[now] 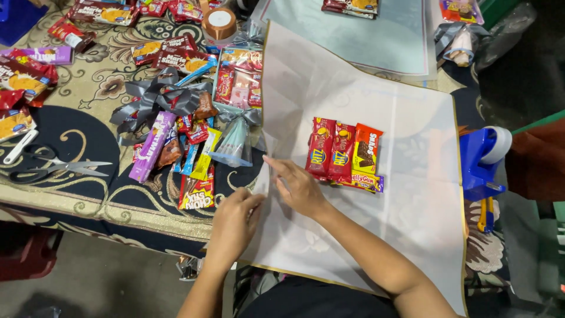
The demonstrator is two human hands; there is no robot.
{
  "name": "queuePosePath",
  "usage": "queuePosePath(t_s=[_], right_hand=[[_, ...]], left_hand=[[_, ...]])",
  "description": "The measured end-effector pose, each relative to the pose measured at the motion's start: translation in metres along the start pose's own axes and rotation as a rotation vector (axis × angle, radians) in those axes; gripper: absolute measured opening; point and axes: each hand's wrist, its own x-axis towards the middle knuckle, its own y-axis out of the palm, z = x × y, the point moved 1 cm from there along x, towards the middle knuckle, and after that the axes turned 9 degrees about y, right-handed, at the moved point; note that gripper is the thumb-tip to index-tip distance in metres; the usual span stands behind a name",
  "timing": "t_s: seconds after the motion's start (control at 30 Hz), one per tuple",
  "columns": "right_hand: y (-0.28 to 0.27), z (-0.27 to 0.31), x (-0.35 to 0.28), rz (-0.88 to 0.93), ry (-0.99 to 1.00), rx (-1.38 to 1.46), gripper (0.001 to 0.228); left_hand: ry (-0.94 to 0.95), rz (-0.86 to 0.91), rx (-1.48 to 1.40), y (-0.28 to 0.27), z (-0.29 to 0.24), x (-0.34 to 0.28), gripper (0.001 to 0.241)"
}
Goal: Arranging and taping various snack bars and packages onto a wrapping sheet to create a snack bouquet.
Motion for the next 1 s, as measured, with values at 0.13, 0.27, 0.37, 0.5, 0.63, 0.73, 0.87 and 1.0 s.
queuePosePath(t_s=[0.13, 0.27, 0.37, 0.5, 0.63, 0.73, 0.87, 1.0], right_hand=[[0.011, -0.011, -0.008, -0.066, -0.027, -0.025, 0.047], [0.014, -0.022, -0.022, -0.173, 0.0, 0.065, 0.032], [0.029, -0.048, -0.037, -0.218, 0.045, 0.074, 0.029], [0.045, -0.073, -0.055, -0.246, 0.095, 0.097, 0.024], [0.045, -0.069, -0.055, -0.285, 0.065, 0.101, 0.014], [0.046, -0.07, -0.056, -0.302, 0.03, 0.058, 0.011], [0.046, -0.072, -0.055, -0.319, 0.02, 0.055, 0.006], [0.041, -0.064, -0.051, -0.328, 0.001, 0.065, 0.005]], left_hand=[[-0.008, 0.166, -0.079, -0.012, -0.006, -0.003, 0.027], [-0.163, 0.172, -0.218, -0.048, 0.004, -0.005, 0.038], [-0.324, 0.01, -0.179, -0.061, 0.026, -0.001, 0.034], [-0.459, -0.295, -0.046, -0.053, 0.077, -0.006, 0.028], [-0.341, -0.544, 0.182, -0.017, 0.157, -0.022, 0.031], [-0.371, -0.682, 0.333, -0.012, 0.188, -0.023, 0.046], [-0.423, -0.693, 0.432, -0.01, 0.209, -0.023, 0.067], [-0.444, -0.637, 0.547, -0.009, 0.235, -0.026, 0.065]])
